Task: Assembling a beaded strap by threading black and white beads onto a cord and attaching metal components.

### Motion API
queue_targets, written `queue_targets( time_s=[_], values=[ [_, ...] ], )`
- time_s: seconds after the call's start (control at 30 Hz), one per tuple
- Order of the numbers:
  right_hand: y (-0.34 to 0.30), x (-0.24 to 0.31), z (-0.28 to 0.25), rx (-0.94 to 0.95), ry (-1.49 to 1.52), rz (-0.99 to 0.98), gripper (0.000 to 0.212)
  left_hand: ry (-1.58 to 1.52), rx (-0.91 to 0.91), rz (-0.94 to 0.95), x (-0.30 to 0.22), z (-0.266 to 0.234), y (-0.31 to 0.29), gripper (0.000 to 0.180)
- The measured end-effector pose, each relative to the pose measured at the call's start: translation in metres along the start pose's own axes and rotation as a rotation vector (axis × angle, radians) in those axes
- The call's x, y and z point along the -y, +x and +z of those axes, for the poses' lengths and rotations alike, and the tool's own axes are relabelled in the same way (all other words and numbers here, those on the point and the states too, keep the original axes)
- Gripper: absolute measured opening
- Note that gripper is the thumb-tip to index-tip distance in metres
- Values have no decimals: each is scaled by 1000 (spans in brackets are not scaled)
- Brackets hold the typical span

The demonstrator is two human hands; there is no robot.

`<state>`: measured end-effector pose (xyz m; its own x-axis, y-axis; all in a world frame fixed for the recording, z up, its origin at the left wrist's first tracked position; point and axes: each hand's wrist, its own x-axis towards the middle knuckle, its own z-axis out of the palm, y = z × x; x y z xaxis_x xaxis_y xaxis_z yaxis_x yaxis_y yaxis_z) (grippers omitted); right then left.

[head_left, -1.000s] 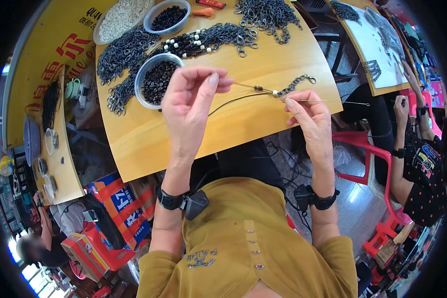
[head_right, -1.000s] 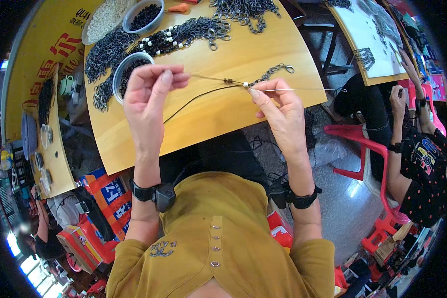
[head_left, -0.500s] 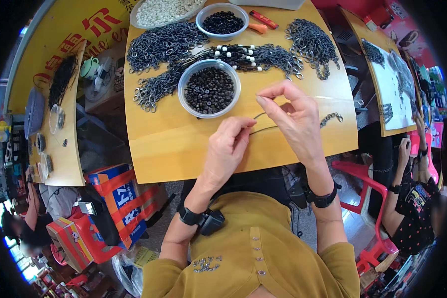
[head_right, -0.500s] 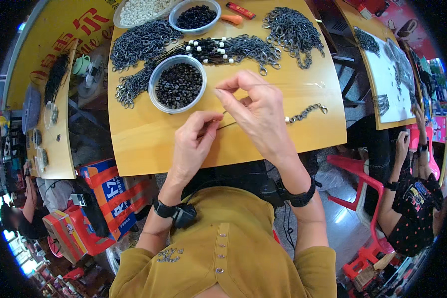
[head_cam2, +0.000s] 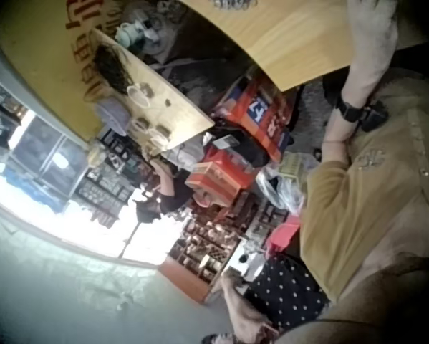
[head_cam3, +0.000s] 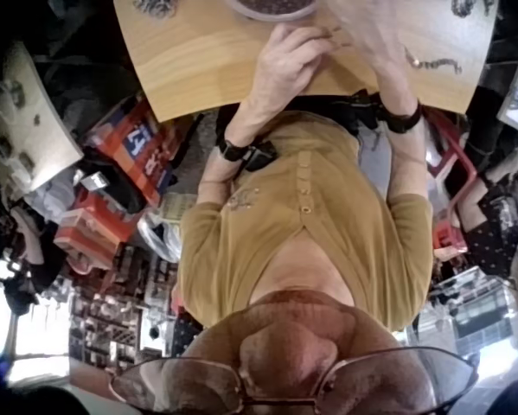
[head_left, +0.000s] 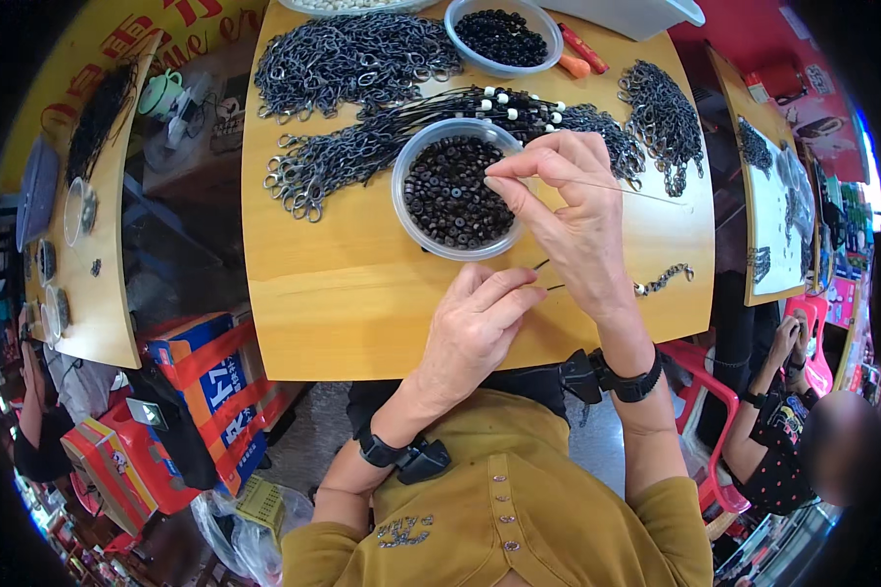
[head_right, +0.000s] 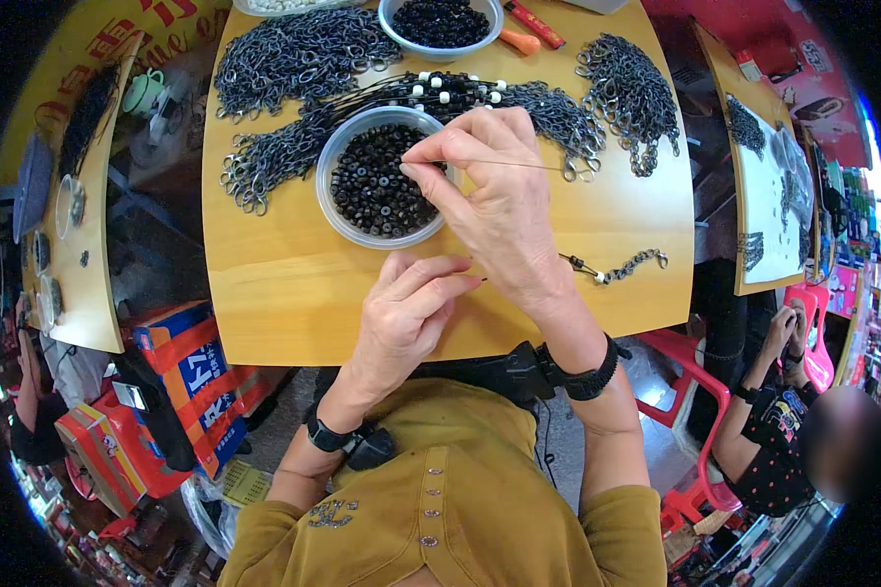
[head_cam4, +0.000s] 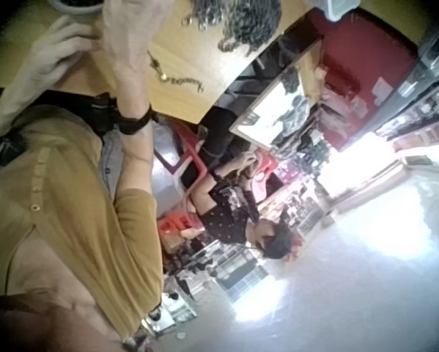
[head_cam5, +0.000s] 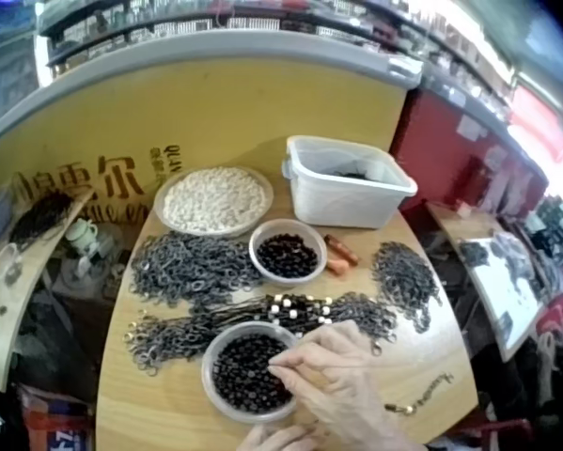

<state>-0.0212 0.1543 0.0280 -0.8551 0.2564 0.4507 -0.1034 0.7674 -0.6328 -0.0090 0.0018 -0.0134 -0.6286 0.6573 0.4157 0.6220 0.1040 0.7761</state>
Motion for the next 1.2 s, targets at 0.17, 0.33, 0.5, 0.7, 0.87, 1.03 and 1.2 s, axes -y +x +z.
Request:
queue_targets(
  time_s=[0.17,0.33,0.5,0.7,0.87,1.03,1.2],
  values=[
    [3,0,3,1,-89,-13,12,-66,-35,-34,0,-1,-3,31],
    [5,1,8,-5,-151,-61,12,-80,-68,-63,2,0,-2,31],
    [4,-2,10,-8,-182,-66,12,-85,-73,-65,2,0,-1,31],
    [6,4,9,-8,-209,-100,12,-95,-96,-53,1,0,0,30],
    [6,3,8,-17,-283,-149,12,-123,-91,-65,2,0,0,30],
    [5,0,10,-11,-215,-80,12,-141,-103,-95,1,1,-2,28],
    [6,1,9,28,-211,-78,11,-153,-117,-103,1,2,-2,28]
  ],
)
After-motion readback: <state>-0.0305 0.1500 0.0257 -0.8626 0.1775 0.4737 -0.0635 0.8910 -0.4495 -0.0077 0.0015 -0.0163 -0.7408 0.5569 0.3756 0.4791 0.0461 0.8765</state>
